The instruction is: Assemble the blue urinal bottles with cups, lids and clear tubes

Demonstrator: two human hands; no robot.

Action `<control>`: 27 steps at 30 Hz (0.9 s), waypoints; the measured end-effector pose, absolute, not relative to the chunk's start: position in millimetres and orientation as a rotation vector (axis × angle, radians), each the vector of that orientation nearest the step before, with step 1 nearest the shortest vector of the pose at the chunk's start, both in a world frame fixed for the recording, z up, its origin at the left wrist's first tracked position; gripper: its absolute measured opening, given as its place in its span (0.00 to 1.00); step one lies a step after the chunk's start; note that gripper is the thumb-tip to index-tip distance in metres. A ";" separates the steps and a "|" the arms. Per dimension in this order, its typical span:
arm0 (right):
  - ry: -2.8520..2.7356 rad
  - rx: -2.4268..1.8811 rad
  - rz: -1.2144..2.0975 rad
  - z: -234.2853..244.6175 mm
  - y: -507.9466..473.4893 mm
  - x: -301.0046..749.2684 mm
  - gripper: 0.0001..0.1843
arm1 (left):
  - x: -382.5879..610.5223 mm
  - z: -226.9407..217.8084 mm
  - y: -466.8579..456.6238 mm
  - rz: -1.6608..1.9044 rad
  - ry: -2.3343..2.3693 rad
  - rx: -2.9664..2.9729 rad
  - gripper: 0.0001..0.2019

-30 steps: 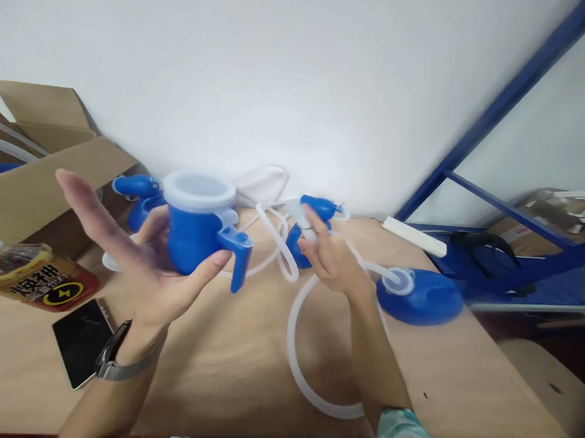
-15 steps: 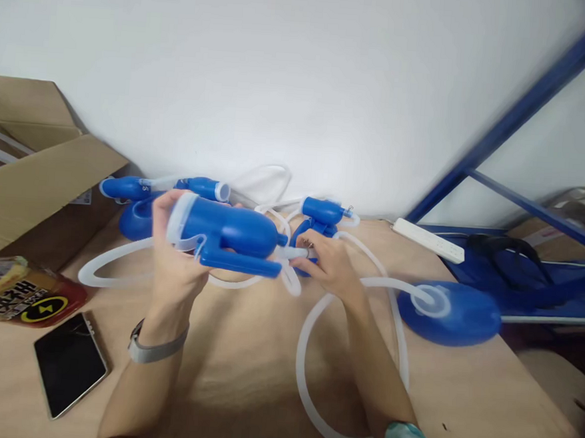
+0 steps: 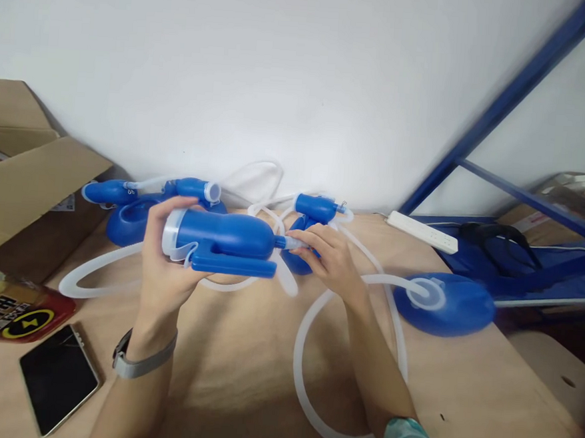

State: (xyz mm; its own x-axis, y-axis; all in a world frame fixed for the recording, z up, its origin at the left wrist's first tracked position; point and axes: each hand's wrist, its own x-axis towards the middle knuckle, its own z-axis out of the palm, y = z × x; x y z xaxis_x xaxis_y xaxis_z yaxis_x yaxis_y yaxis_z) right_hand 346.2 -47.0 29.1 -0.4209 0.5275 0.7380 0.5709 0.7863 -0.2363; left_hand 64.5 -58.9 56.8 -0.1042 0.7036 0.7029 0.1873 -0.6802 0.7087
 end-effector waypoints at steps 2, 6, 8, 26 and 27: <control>-2.086 -0.800 -0.122 29.9 -48.8 346.4 0.16 | 67.2 58.7 -64.3 1.794 0.953 1.765 0.34; -2.097 -0.750 -0.151 31.3 -52.5 345.1 0.15 | 78.3 59.2 -73.6 1.807 1.175 1.666 0.24; -2.076 -0.712 -0.141 31.8 -53.5 344.6 0.15 | 86.6 58.1 -75.3 1.861 1.283 1.545 0.23; -2.033 -0.607 -0.121 39.6 -63.1 343.3 0.22 | 117.5 54.5 -56.5 1.478 1.084 0.933 0.24; -2.055 -0.614 -0.137 41.1 -64.7 343.1 0.23 | 119.5 52.5 -53.6 1.455 1.081 0.910 0.24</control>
